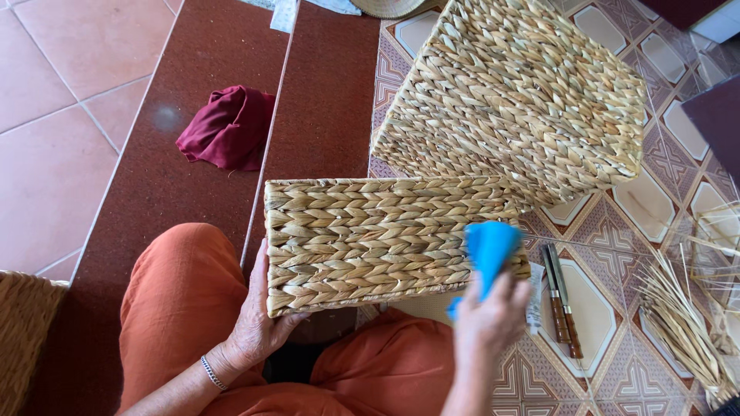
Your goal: The person wipes the exterior and interior surfaces of a woven basket using a blue cloth. They rotate the basket to clean all sides and then place it on the floor.
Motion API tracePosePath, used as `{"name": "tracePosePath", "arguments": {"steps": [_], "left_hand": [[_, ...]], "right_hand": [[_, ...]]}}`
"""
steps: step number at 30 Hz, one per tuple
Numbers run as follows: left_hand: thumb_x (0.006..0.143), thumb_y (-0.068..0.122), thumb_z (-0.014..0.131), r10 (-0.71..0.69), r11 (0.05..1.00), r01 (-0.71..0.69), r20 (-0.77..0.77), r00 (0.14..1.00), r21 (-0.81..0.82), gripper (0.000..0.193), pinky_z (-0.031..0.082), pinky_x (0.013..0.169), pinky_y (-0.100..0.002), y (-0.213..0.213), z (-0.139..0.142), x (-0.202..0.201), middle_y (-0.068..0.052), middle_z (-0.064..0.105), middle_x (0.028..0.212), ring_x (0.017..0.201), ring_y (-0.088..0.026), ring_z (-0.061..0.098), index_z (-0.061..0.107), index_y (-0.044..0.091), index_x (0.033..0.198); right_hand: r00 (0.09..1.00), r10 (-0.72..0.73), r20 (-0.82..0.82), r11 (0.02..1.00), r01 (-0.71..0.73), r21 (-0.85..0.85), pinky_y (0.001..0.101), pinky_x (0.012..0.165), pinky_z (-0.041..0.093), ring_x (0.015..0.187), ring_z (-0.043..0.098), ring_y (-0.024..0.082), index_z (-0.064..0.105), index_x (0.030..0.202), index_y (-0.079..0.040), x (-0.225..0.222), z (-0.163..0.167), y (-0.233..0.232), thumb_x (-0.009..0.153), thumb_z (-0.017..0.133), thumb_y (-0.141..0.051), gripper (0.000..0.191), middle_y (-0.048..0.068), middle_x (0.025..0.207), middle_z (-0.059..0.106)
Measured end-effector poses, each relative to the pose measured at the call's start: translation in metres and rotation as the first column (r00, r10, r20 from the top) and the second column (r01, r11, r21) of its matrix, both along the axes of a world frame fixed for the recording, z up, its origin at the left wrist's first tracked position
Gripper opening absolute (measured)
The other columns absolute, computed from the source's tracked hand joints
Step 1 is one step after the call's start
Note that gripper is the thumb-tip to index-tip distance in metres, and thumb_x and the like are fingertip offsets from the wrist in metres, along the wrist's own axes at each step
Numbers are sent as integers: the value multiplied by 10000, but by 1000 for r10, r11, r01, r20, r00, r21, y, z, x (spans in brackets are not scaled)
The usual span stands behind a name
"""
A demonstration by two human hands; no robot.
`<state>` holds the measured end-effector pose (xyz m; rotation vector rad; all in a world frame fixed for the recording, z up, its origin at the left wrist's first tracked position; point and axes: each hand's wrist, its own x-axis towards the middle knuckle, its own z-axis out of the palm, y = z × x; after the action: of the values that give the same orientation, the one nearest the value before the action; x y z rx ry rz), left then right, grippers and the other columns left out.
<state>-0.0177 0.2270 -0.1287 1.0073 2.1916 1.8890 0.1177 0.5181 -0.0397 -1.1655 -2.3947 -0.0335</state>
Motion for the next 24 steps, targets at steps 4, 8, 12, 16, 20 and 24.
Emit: {"name": "tracePosePath", "arguments": {"steps": [4, 8, 12, 16, 20, 24], "left_hand": [[812, 181, 825, -11, 1000, 12, 17, 1000, -13, 1179, 440, 1123, -408, -6, -22, 0, -270, 364, 1571, 1377, -327, 502, -19, -39, 1605], [778, 237, 844, -10, 957, -13, -77, 997, -291, 921, 480, 1117, -395, -7, -41, -2, -150, 515, 1432, 1327, -287, 542, 307, 107, 1514], [814, 299, 831, -1, 964, 2, 4, 1000, -264, 989, 420, 1134, -410, -9, -31, 0, -227, 380, 1528, 1397, -350, 446, 204, 23, 1527], [847, 285, 794, 21, 996, -34, -147, 989, -82, 1122, 360, 1181, -434, -4, -6, -3, -312, 198, 1646, 1487, -417, 361, 30, -55, 1596], [845, 272, 802, -17, 999, 14, -81, 997, -43, 1133, 311, 1201, -430, -2, 13, -7, -288, 189, 1660, 1524, -397, 299, 19, -44, 1600], [841, 332, 779, -65, 998, 66, -140, 988, 5, 1123, 216, 1228, -444, -12, 21, -13, -289, 119, 1667, 1550, -392, 180, 31, -5, 1608]], "right_hand": [[872, 480, -97, 875, -484, -16, 399, 634, 554, 830, 625, 305, 605, 1192, 60, -29, 2, -117, 797, 720, -94, 439, 175, 1022, 574], [640, 761, -103, 648, -757, 83, 413, 696, 555, 863, 617, 307, 596, 1326, 49, -40, 13, -181, 745, 774, -26, 612, 178, 1066, 575], [611, 766, -201, 628, -777, 35, 434, 723, 566, 893, 624, 333, 597, 1274, 30, -31, 12, -148, 645, 754, -59, 654, 167, 1032, 577], [893, 441, -93, 897, -443, -4, 503, 622, 502, 784, 578, 351, 577, 860, 9, -7, -11, -54, 892, 706, -176, 227, 179, 909, 530], [976, 170, -135, 983, -159, 91, 519, 734, 527, 888, 648, 405, 651, 1110, -21, 30, -37, 46, 955, 753, -280, 318, 184, 1046, 610], [834, 68, -548, 963, -198, -182, 404, 734, 525, 837, 659, 253, 685, 1183, -66, 57, -62, 118, 1007, 749, -277, 282, 120, 1008, 688]]}}
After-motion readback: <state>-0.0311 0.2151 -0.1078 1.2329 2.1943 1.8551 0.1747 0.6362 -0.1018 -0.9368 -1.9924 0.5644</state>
